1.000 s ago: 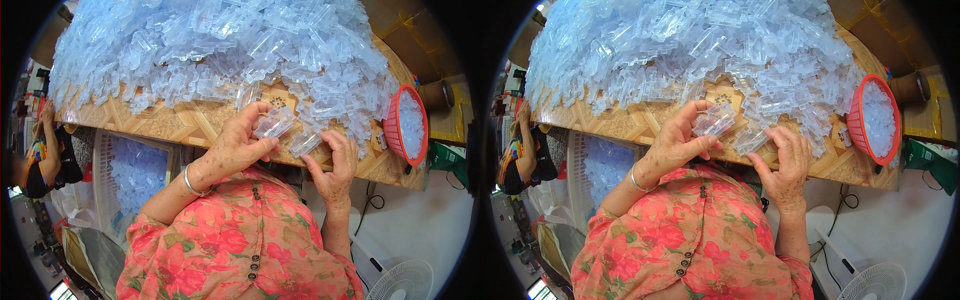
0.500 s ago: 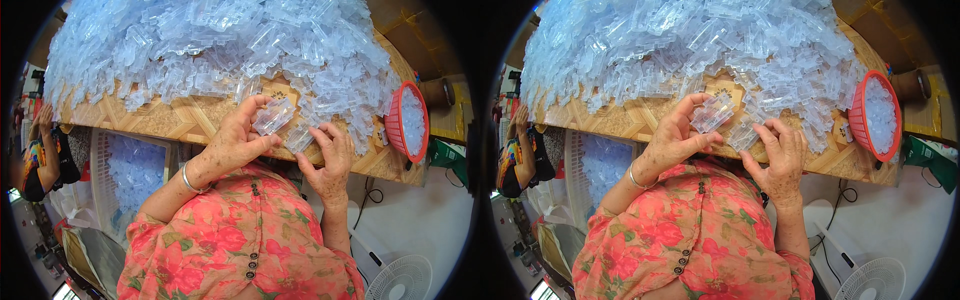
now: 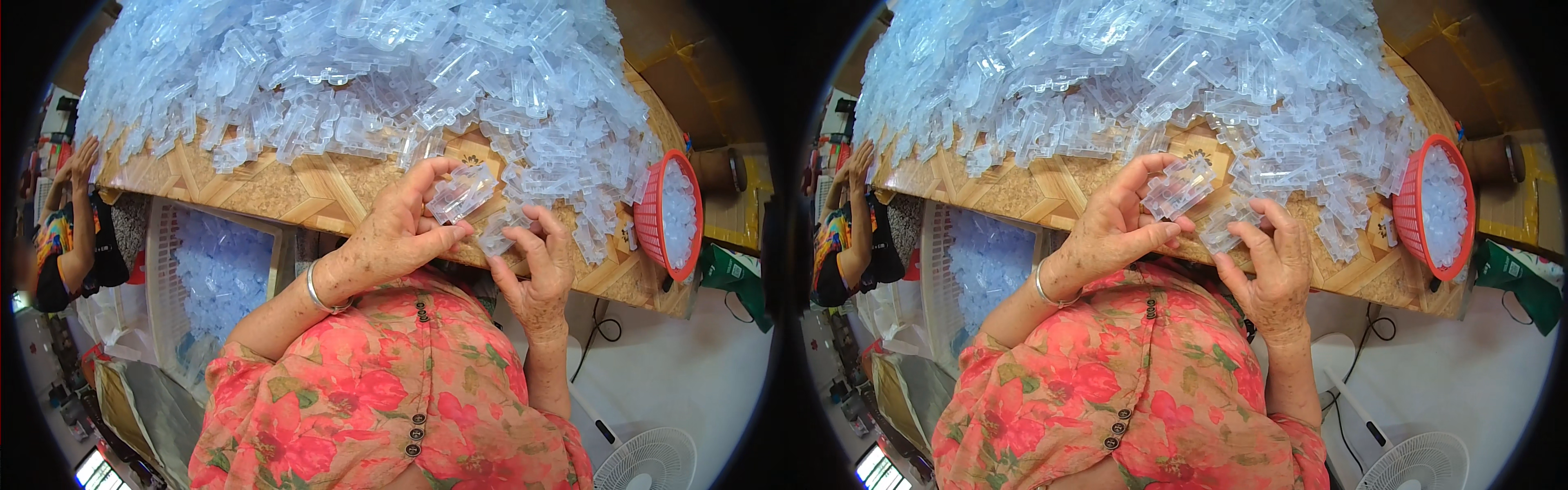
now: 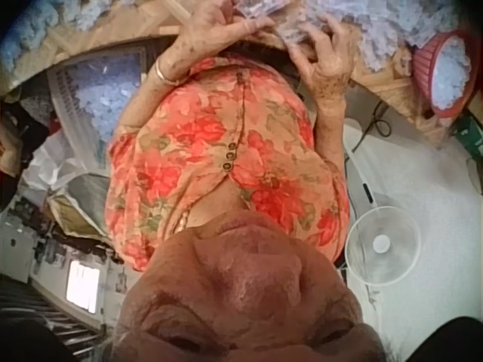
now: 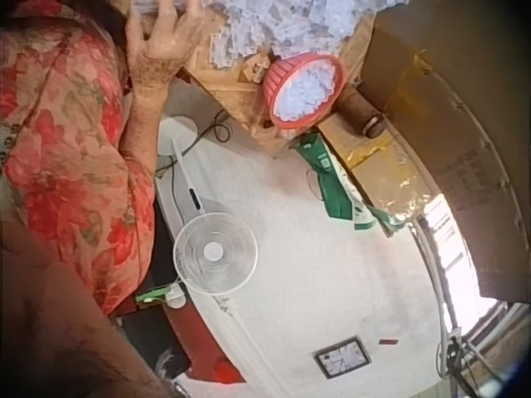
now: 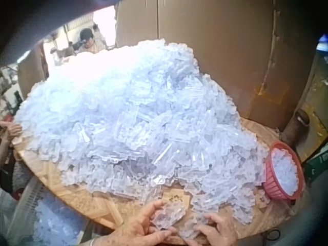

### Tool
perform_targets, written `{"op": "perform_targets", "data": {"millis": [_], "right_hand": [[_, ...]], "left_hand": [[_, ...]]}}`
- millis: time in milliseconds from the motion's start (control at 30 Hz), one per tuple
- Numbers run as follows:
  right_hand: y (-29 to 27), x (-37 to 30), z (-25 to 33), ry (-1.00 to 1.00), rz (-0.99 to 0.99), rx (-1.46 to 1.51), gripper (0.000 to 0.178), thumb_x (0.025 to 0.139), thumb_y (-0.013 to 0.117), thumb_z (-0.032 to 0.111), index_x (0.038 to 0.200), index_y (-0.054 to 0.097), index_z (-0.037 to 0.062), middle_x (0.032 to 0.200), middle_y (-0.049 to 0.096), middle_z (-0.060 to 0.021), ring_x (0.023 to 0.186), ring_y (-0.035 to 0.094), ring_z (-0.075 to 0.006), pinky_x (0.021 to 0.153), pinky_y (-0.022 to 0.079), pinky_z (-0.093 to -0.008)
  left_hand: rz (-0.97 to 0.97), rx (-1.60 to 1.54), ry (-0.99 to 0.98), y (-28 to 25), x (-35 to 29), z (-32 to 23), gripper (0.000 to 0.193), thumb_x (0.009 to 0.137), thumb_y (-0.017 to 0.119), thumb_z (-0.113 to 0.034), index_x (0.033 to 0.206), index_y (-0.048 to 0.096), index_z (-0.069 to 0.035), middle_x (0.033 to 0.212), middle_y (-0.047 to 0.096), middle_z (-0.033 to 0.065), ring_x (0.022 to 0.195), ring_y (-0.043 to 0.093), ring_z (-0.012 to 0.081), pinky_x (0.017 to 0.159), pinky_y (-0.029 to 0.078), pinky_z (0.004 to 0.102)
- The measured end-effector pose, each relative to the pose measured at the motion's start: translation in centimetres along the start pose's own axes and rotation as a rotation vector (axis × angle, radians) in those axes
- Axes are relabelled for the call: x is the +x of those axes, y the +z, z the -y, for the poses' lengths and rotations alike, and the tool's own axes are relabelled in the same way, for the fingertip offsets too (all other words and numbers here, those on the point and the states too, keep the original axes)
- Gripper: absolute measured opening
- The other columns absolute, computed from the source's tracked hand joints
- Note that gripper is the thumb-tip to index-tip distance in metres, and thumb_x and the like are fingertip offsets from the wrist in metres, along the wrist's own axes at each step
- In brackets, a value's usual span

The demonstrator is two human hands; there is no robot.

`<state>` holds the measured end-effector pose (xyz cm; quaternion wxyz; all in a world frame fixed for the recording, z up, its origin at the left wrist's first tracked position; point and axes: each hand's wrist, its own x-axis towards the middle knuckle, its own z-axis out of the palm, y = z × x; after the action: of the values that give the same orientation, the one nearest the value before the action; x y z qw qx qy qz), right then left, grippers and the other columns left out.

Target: The person sits at a table and repeatedly picks up small, clear plastic components from a large pile. They manipulate the parts by hand, snapping them together to form a single unit, and then place the assembled piece into a red basket. The process is repetitive, with the person continuously selecting new components from the pile to assemble.

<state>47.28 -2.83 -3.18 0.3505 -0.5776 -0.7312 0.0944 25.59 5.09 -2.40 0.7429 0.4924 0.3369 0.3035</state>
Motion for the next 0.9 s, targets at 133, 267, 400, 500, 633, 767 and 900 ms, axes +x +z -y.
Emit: {"op": "perform_targets", "data": {"millis": [133, 267, 400, 500, 633, 767, 900], "right_hand": [[-0.4, -0.3, -0.2, 0.151, -0.047, 0.329, 0.035, 0.081, 0.076, 0.011, 0.113, 0.065, 0.0027, 0.13, 0.058, -0.015, 0.106, 0.061, -0.0251, 0.09, 0.051, -0.0377], [-0.9, 0.0, 0.1, 0.517, -0.08, 1.137, 0.042, 0.102, 0.053, 0.027, 0.132, 0.054, -0.0039, 0.125, 0.063, -0.0147, 0.11, 0.063, -0.0224, 0.094, 0.052, -0.0368], [-0.2, 2.2, 1.6, 0.643, 0.091, 1.386, 0.037, 0.105, 0.047, 0.023, 0.131, 0.055, -0.0023, 0.116, 0.066, -0.0132, 0.098, 0.066, -0.0169, 0.087, 0.053, -0.0311], [1.0, 2.7, 1.7, 0.635, 0.149, 1.154, 0.032, 0.106, 0.048, 0.018, 0.129, 0.055, -0.003, 0.11, 0.067, -0.0109, 0.091, 0.066, -0.0139, 0.083, 0.054, -0.0277], [1.9, 3.3, 2.1, 0.448, 0.007, 0.78, 0.043, 0.096, 0.064, 0.011, 0.134, 0.051, -0.0036, 0.118, 0.061, -0.012, 0.096, 0.065, -0.016, 0.08, 0.055, -0.0279], [2.0, 3.5, 2.9, 0.169, -0.009, 0.303, 0.082, 0.074, 0.086, 0.016, 0.143, 0.045, -0.001, 0.138, 0.047, -0.0183, 0.117, 0.059, -0.0294, 0.091, 0.054, -0.038], [3.0, 3.8, 3.3, -0.005, -0.045, 0.104, 0.09, 0.067, 0.089, 0.017, 0.143, 0.044, -0.0008, 0.137, 0.049, -0.0204, 0.126, 0.052, -0.0382, 0.103, 0.047, -0.0449]], "left_hand": [[0.007, -0.016, 0.002, 0.0, -0.1, 0.1, 0.07, 0.089, 0.068, 0.006, 0.149, 0.032, -0.003, 0.141, 0.045, 0.0114, 0.105, 0.066, 0.0179, 0.081, 0.059, 0.0264], [0.04, -0.03, 0.04, -0.2, 0.0, 0.1, 0.074, 0.088, 0.071, 0.004, 0.15, 0.031, -0.002, 0.143, 0.044, 0.0114, 0.106, 0.065, 0.0177, 0.084, 0.059, 0.027], [0.071, -0.076, 0.087, -0.2, 0.0, 0.0, 0.074, 0.088, 0.072, 0.002, 0.15, 0.032, -0.002, 0.142, 0.044, 0.0111, 0.113, 0.061, 0.0177, 0.088, 0.058, 0.0295], [0.052, -0.078, 0.126, -0.3, 0.0, 0.7, 0.07, 0.089, 0.071, 0.001, 0.149, 0.033, -0.002, 0.14, 0.046, 0.0107, 0.119, 0.057, 0.0173, 0.092, 0.056, 0.0304], [0.012, -0.102, 0.13, -0.3, -0.1, 1.0, 0.064, 0.092, 0.068, 0.001, 0.148, 0.035, -0.001, 0.137, 0.049, 0.0102, 0.121, 0.055, 0.0162, 0.094, 0.053, 0.0295], [-0.034, -0.111, 0.185, -0.1, -0.2, 1.2, 0.061, 0.093, 0.066, 0.001, 0.147, 0.037, -0.001, 0.134, 0.052, 0.01, 0.116, 0.057, 0.0151, 0.092, 0.054, 0.0286], [-0.073, -0.062, 0.093, -0.1, -0.2, 1.1, 0.06, 0.093, 0.065, 0.002, 0.146, 0.037, -0.001, 0.131, 0.054, 0.0099, 0.112, 0.059, 0.0137, 0.09, 0.055, 0.0274]]}}
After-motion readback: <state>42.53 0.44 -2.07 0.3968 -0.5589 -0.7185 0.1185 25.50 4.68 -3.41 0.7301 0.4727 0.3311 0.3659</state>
